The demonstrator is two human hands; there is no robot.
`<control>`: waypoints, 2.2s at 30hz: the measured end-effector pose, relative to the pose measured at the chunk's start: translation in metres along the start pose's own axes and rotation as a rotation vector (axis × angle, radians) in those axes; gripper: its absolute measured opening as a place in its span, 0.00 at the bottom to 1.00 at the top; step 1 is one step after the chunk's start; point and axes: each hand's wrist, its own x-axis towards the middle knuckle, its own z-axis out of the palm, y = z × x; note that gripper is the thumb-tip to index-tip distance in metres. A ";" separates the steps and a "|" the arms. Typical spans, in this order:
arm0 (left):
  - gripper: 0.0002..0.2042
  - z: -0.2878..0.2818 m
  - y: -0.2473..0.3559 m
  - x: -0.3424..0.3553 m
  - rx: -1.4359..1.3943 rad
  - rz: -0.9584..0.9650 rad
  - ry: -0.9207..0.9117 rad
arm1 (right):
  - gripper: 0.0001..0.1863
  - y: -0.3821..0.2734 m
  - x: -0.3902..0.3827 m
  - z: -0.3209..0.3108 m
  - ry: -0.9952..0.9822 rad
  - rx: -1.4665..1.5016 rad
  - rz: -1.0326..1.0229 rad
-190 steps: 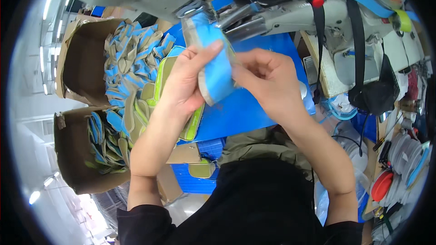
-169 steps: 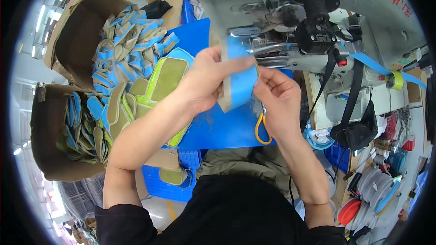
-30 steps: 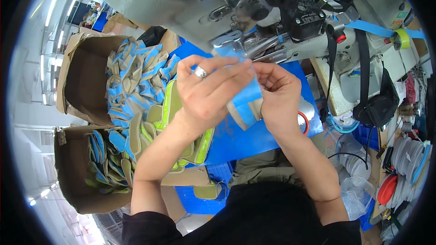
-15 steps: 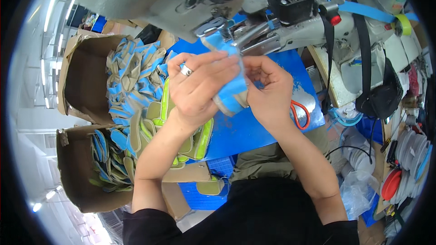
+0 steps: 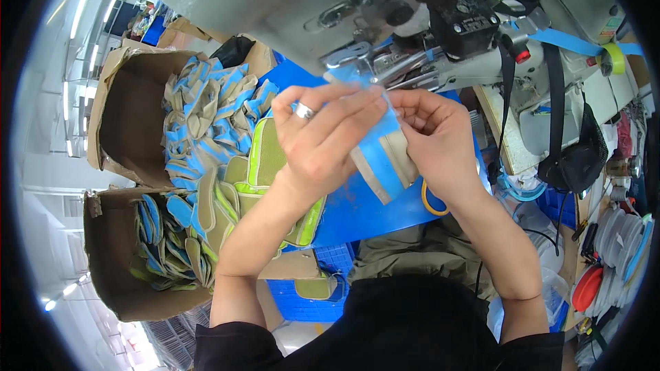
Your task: The person aligns a light blue fabric piece with a beige mesh fabric piece and sews them together using a sewing machine. They repeatedly pick up fabric pieces, position them under the needle, and guide them through the machine. The person also uses scissors to trim threads after sewing.
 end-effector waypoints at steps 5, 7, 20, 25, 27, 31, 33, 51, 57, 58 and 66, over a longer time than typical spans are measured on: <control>0.15 -0.004 -0.002 -0.009 -0.179 -0.210 0.025 | 0.11 0.007 0.000 -0.003 -0.063 0.008 -0.043; 0.16 -0.006 0.001 -0.013 -0.324 -0.470 0.120 | 0.13 0.013 0.000 -0.004 -0.093 0.023 -0.063; 0.11 -0.002 0.012 -0.007 0.000 0.017 -0.036 | 0.14 0.024 -0.007 -0.013 -0.091 0.074 -0.023; 0.14 -0.008 0.020 -0.003 -0.018 -0.042 -0.082 | 0.13 0.016 -0.014 -0.014 -0.078 0.065 0.030; 0.14 -0.009 0.019 -0.002 -0.022 -0.050 -0.079 | 0.13 0.009 -0.016 -0.014 -0.104 0.089 0.051; 0.15 -0.005 0.013 -0.001 -0.053 -0.059 -0.049 | 0.12 0.006 -0.015 -0.015 -0.116 0.071 0.045; 0.15 -0.005 0.014 0.001 -0.056 -0.078 -0.042 | 0.11 -0.002 -0.013 -0.013 -0.120 0.048 0.050; 0.19 -0.016 0.023 -0.009 -0.352 -0.365 -0.126 | 0.12 0.008 -0.021 -0.011 -0.113 0.041 -0.100; 0.19 -0.021 0.022 -0.010 -0.609 -0.613 -0.186 | 0.11 0.015 -0.022 -0.011 -0.103 0.099 -0.092; 0.19 -0.024 0.023 -0.006 -0.591 -0.622 -0.210 | 0.11 0.017 -0.022 -0.011 -0.096 0.111 -0.103; 0.22 -0.026 0.027 -0.002 -0.475 -0.561 -0.239 | 0.11 0.018 -0.019 -0.011 -0.118 0.145 -0.085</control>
